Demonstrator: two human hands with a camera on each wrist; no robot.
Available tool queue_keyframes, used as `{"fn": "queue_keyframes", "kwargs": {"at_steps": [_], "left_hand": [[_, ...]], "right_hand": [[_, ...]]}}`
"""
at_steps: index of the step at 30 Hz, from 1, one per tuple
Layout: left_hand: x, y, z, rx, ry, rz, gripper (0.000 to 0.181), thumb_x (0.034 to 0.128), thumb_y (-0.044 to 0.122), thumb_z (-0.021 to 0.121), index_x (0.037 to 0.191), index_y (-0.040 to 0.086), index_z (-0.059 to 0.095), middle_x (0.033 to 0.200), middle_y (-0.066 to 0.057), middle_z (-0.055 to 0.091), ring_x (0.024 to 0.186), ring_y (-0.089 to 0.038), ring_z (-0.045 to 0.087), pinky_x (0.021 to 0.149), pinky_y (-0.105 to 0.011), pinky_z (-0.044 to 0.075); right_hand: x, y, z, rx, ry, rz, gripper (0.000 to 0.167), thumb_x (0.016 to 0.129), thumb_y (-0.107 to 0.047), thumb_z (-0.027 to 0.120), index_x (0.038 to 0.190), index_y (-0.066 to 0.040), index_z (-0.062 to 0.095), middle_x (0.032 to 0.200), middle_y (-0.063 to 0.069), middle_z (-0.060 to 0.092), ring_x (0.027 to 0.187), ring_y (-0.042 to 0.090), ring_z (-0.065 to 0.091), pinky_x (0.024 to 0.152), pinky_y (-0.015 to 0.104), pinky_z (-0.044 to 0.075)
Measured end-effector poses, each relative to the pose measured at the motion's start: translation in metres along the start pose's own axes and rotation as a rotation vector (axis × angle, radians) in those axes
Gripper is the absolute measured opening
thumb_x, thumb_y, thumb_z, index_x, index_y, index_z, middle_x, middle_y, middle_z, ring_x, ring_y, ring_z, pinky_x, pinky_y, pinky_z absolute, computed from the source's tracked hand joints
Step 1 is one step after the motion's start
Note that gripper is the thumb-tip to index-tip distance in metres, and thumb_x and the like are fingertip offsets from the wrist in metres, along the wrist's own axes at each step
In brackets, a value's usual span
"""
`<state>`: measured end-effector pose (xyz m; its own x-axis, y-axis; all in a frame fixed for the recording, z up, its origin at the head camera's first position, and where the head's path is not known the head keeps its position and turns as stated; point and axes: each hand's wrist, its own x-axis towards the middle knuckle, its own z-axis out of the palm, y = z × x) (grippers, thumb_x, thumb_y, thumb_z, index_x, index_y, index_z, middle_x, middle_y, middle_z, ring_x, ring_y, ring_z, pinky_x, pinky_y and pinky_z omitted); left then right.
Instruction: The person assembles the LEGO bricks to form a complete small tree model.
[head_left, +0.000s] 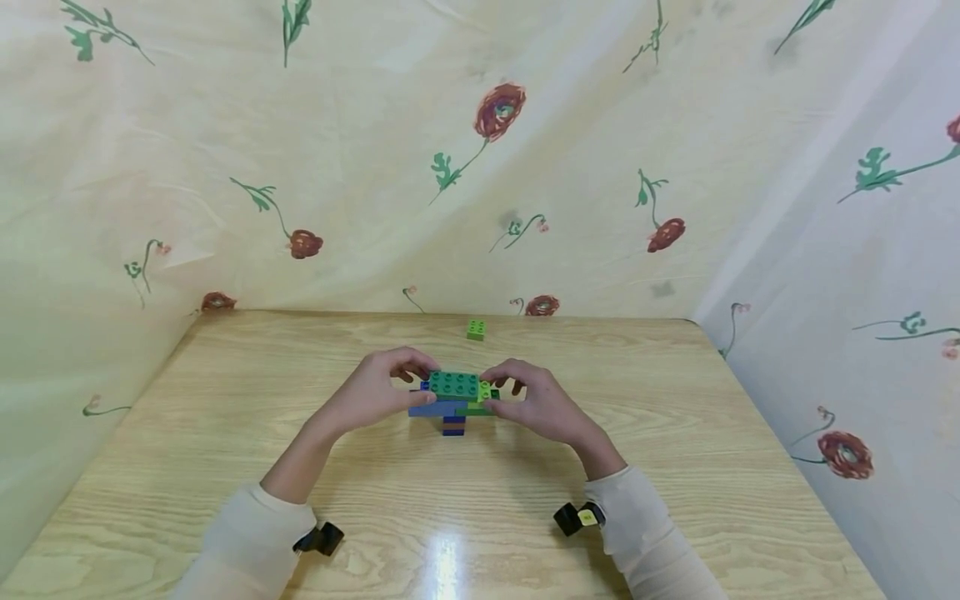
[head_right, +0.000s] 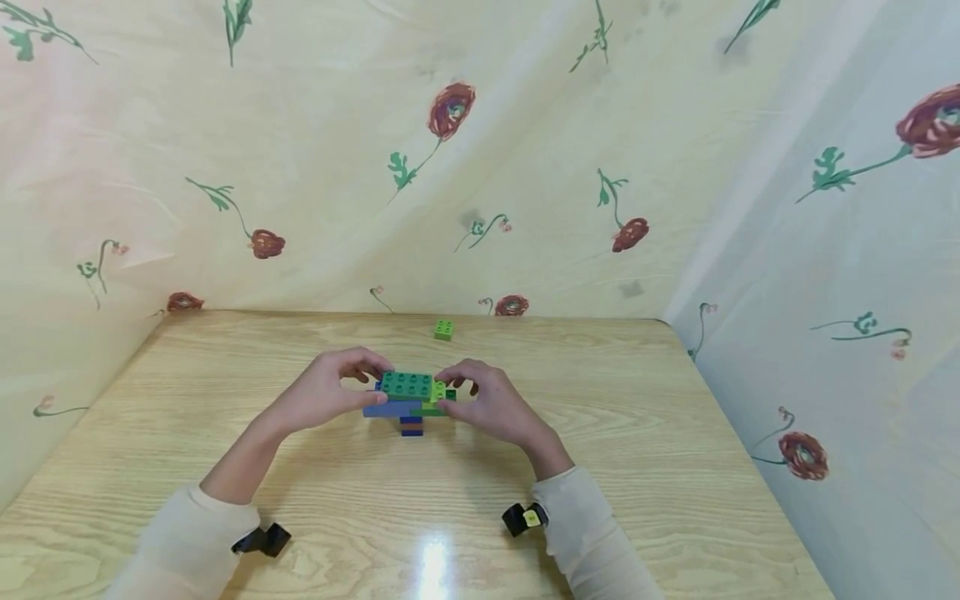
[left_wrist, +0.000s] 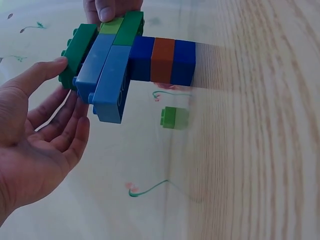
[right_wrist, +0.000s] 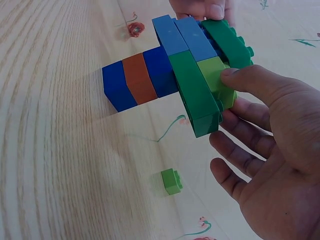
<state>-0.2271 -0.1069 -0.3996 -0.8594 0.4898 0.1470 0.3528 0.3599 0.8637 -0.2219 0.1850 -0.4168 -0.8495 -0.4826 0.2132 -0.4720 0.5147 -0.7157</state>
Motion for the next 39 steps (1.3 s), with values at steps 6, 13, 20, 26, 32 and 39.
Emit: {"fn": "queue_keyframes", "kwargs": {"at_steps": [6,13,20,26,32,39], "left_hand": [[0.0,-0.001,0.004,0.002,0.004,0.005,0.035,0.0888,0.017,0.082,0.122,0.014,0.07,0.12,-0.003,0.071,0.108,-0.022,0.065,0.104,-0.058,0.048],[0.0,-0.003,0.006,-0.001,0.006,0.004,0.033,0.0906,0.02,0.081,0.121,0.015,0.069,0.118,-0.003,0.072,0.108,-0.021,0.066,0.104,-0.057,0.049],[0.0,-0.003,0.005,0.0,-0.004,0.004,0.032,0.0914,0.02,0.08,0.121,0.016,0.069,0.117,-0.001,0.071,0.108,-0.021,0.066,0.104,-0.053,0.05],[0.001,-0.003,0.005,0.009,-0.001,0.012,0.03,0.0914,0.02,0.08,0.12,0.017,0.07,0.116,0.0,0.072,0.108,-0.02,0.066,0.104,-0.051,0.05],[0.002,-0.006,0.004,0.0,-0.011,0.012,0.028,0.0916,0.022,0.08,0.118,0.018,0.071,0.115,0.0,0.072,0.106,-0.02,0.066,0.105,-0.054,0.05],[0.003,-0.007,0.003,-0.04,-0.025,-0.019,0.025,0.0923,0.022,0.079,0.116,0.019,0.072,0.113,-0.001,0.071,0.104,-0.022,0.065,0.104,-0.059,0.048]], "right_hand": [[0.0,0.0,0.0,0.004,0.002,0.001,0.031,0.091,-0.015,0.078,0.121,-0.014,0.072,0.114,0.001,0.073,0.103,0.034,0.062,0.085,0.039,0.052],[0.0,-0.003,-0.001,-0.003,-0.005,0.013,0.031,0.092,-0.017,0.078,0.122,-0.015,0.071,0.115,0.0,0.072,0.101,0.021,0.061,0.085,0.038,0.052],[0.0,-0.008,-0.001,0.025,0.023,-0.013,0.031,0.093,-0.017,0.077,0.123,-0.016,0.071,0.117,0.001,0.072,0.105,0.033,0.062,0.086,0.048,0.052],[0.003,-0.013,0.003,0.063,0.075,-0.037,0.028,0.095,-0.019,0.075,0.122,-0.019,0.071,0.119,0.0,0.071,0.108,0.038,0.062,0.089,0.054,0.052],[0.004,-0.014,0.006,0.051,0.108,-0.031,0.024,0.095,-0.018,0.076,0.119,-0.018,0.072,0.117,-0.001,0.072,0.107,0.034,0.063,0.088,0.049,0.052],[0.005,-0.013,0.007,0.045,0.106,-0.013,0.023,0.096,-0.019,0.075,0.118,-0.019,0.073,0.116,-0.002,0.072,0.105,0.024,0.063,0.089,0.048,0.051]]}}
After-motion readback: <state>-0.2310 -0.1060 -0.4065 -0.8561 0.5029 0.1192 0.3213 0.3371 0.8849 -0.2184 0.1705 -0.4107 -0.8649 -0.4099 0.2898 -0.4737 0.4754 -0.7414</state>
